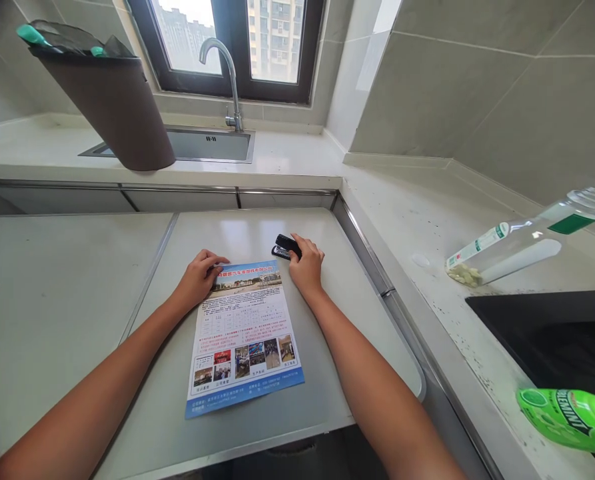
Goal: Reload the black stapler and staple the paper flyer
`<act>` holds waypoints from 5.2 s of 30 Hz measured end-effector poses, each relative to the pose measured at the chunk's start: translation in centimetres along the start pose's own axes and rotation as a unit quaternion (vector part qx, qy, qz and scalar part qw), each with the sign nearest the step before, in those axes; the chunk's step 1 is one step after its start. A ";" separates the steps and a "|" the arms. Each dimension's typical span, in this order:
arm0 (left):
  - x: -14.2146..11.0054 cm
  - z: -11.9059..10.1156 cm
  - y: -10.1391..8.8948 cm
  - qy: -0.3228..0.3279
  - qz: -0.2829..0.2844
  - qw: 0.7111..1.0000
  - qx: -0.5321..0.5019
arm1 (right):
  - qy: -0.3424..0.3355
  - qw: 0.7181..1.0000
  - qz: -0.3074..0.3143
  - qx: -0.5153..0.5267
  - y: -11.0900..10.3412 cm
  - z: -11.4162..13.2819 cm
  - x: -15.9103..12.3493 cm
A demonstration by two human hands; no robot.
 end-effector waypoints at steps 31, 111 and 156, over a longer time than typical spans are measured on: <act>0.3 0.8 -1.7 -0.056 -0.023 0.993 -0.104 | -0.017 0.963 0.248 -0.107 2.2 5.8 -1.2; 0.1 0.6 -1.3 -0.064 -0.007 0.990 -0.125 | -0.017 0.938 0.281 -0.202 2.7 8.6 -2.1; 0.3 0.5 -1.4 -0.053 -0.008 0.993 -0.106 | -0.135 0.918 0.273 -0.253 4.4 11.0 -2.5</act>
Point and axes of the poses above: each hand's wrist, its own x-axis towards the middle knuckle, its own y-axis out of the palm, z = x × y, the point moved 8 cm from there along x, towards the middle knuckle, and after that the axes turned 14 degrees about -y, right-handed, at the moved point
